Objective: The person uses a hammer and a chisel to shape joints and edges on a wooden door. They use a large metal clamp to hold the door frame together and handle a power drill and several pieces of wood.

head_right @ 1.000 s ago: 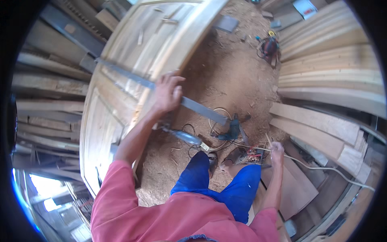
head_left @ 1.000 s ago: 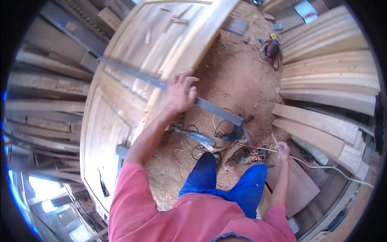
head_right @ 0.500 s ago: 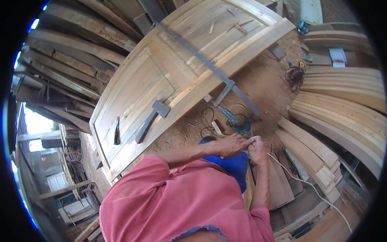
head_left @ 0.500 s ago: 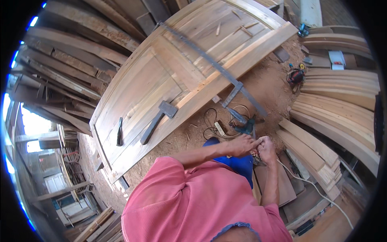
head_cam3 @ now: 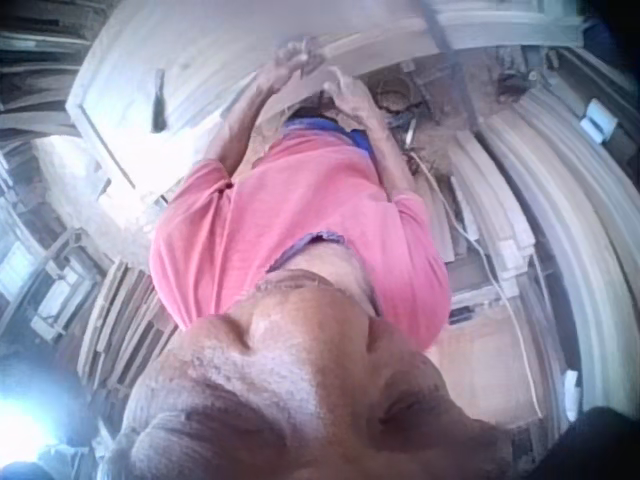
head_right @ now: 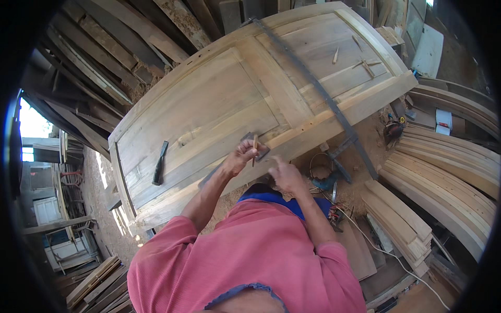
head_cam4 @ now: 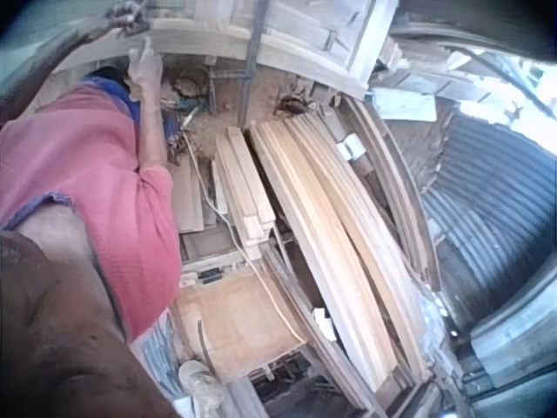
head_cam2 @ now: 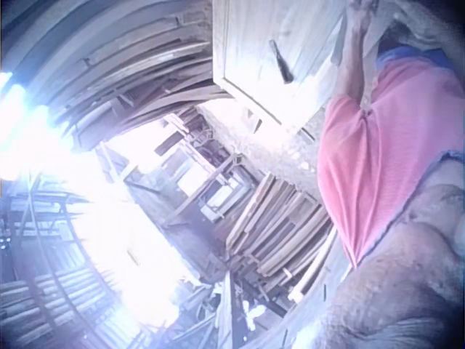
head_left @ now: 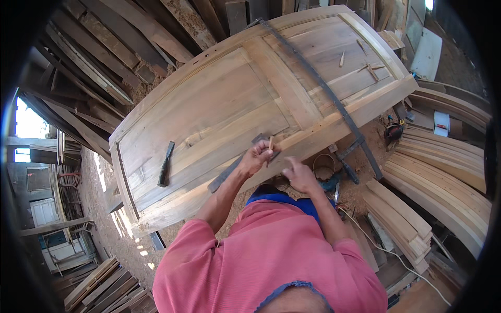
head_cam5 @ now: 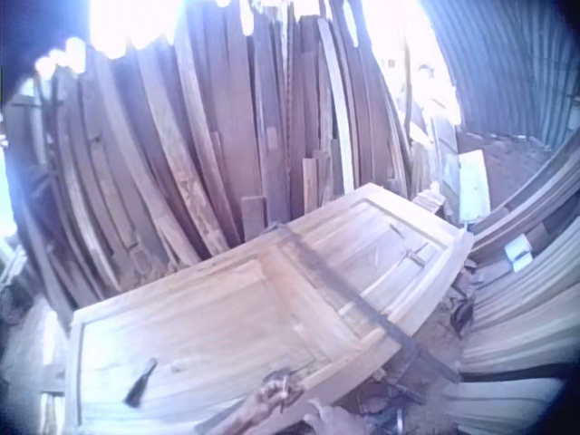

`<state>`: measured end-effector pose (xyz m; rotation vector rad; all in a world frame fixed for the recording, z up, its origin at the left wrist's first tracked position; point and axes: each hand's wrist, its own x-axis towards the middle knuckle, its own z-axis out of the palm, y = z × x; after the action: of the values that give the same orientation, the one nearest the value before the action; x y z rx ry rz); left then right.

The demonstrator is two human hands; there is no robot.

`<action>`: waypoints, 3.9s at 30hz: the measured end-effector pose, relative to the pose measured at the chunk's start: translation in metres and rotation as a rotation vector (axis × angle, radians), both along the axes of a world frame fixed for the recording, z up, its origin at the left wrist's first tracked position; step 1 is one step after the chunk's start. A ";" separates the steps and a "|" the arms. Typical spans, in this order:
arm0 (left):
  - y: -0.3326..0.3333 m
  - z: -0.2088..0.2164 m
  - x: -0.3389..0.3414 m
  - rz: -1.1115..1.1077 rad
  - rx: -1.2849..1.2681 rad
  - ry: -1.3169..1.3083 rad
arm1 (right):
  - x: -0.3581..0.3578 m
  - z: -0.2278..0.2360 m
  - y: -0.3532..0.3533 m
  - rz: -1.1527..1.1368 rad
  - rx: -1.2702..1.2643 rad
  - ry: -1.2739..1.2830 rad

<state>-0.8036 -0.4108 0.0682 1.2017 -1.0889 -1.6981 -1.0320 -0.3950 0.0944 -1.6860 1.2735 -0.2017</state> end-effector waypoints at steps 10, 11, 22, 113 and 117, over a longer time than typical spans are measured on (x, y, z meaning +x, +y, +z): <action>-0.077 0.032 0.109 0.168 0.013 0.270 | 0.188 -0.036 -0.047 0.191 0.223 0.282; -0.084 0.028 0.105 0.139 0.020 0.275 | 0.184 -0.033 -0.046 0.134 0.262 0.297; -0.153 -0.009 0.073 0.119 -0.143 -0.071 | 0.111 -0.015 -0.046 -0.781 -0.361 -0.360; -0.205 -0.099 -0.159 -0.479 -0.898 -0.610 | -0.058 0.077 -0.091 -1.014 -1.083 -0.104; -0.197 -0.103 -0.159 -0.467 -0.895 -0.596 | -0.064 -0.006 -0.054 -0.813 -0.077 0.444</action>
<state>-0.9625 -0.6074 -0.0348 0.8779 -2.3114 -0.8898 -1.0965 -0.4489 0.0883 -1.2167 2.2724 -0.3691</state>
